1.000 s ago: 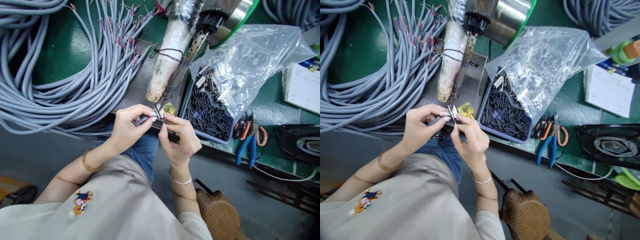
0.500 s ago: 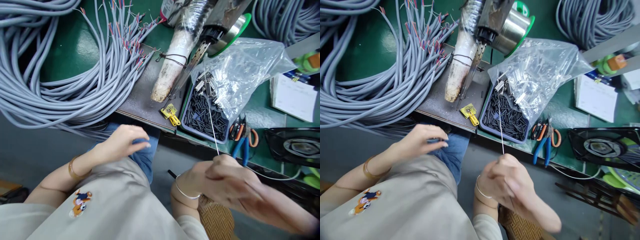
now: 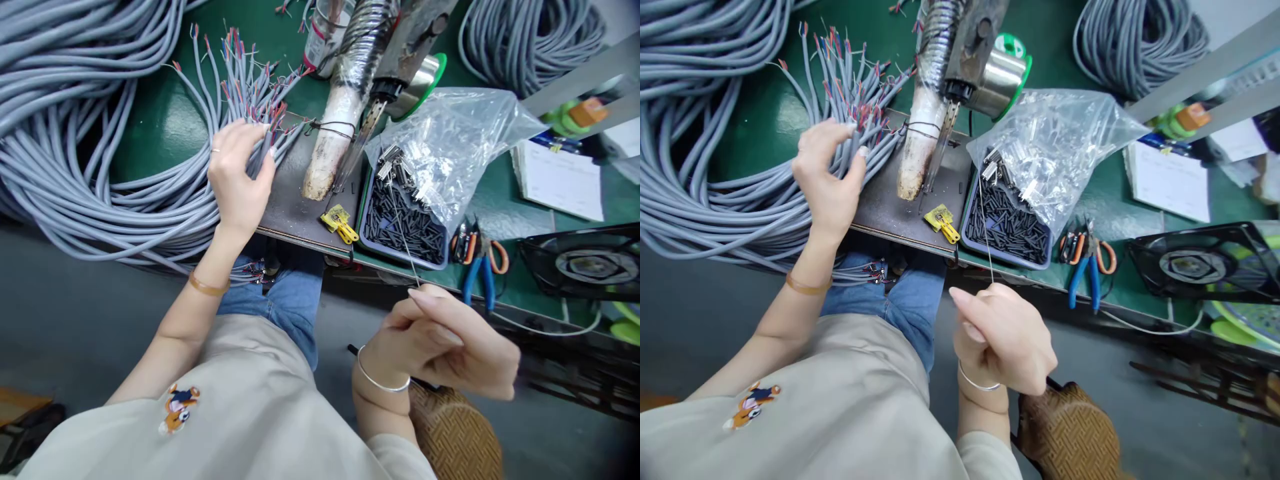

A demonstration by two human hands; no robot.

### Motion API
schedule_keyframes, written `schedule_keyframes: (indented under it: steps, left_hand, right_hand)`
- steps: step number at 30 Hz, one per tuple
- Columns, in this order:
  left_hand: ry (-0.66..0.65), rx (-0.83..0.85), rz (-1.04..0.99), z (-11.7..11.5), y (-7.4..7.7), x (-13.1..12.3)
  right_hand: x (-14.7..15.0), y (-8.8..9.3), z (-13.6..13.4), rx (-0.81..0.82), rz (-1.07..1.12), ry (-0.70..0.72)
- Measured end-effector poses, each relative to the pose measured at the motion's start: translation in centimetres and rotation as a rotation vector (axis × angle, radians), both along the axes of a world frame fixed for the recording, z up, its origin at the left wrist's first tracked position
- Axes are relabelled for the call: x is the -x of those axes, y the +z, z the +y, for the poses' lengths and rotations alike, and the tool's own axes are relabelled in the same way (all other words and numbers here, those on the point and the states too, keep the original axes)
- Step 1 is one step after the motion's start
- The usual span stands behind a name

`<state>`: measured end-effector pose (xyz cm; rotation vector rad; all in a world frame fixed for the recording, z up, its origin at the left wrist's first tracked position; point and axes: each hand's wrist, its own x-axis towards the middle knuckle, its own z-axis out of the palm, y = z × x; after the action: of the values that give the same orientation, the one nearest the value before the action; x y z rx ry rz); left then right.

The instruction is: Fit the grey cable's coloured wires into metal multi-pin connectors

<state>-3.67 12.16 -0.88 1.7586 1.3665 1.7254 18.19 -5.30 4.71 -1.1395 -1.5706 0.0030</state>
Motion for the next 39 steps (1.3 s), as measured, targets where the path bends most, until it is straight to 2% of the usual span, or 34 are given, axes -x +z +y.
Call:
schedule_keyframes:
  steps: [1,3,5,7,9,12,15,18,22,27,30,34,36,39]
  left_hand:
    - [-0.031,-0.002,-0.098,-2.0,1.4,-0.2]
    - [-0.202,0.115,-0.274,-6.2,4.1,-0.8]
    - [-0.491,0.364,-0.410,-9.7,5.8,-1.3]
    - [-0.753,0.632,-0.572,-11.9,5.9,-1.5]
    - [-0.865,0.859,-0.719,-12.8,4.7,-1.5]
    - [-0.852,1.028,-0.814,-13.0,2.5,-1.3]
    - [-0.822,1.085,-0.789,-12.8,1.4,-1.0]
    - [-0.842,1.093,-0.765,-12.7,1.4,-0.8]
    - [-0.878,1.083,-0.755,-12.2,1.6,-0.9]
    - [-0.802,1.066,-0.671,-11.9,1.3,-1.7]
    - [-0.763,1.017,-0.601,-11.8,1.4,-2.2]
    - [-0.683,0.910,-0.499,-11.9,1.3,-2.6]
    - [-0.617,0.818,-0.389,-12.1,1.0,-2.8]
    - [-0.512,0.527,-0.128,-12.7,0.4,-3.4]
  right_hand:
    - [0.2,-0.3,0.1,-0.110,0.017,-0.027]
    - [0.6,-0.7,0.3,-0.265,0.060,-0.093]
    - [0.9,-0.7,0.5,-0.234,0.095,-0.158]
    - [1.3,-0.6,0.6,-0.145,0.104,-0.188]
    - [1.8,-0.4,0.6,-0.006,0.100,-0.183]
    - [2.5,-0.6,0.9,0.224,0.128,-0.150]
    - [3.0,-1.4,1.3,0.365,0.124,-0.052]
    - [3.3,-2.2,1.7,0.397,0.097,-0.001]
    - [3.3,-2.8,1.9,0.405,0.093,-0.008]
    - [3.2,-2.8,2.0,0.491,0.177,0.073]
    - [3.3,-2.9,2.3,0.582,0.290,0.147]
    - [3.2,-3.3,2.6,0.634,0.387,0.167]
    - [3.1,-3.4,2.6,0.605,0.340,0.150]
    - [2.8,-3.2,2.5,0.469,0.137,0.089]
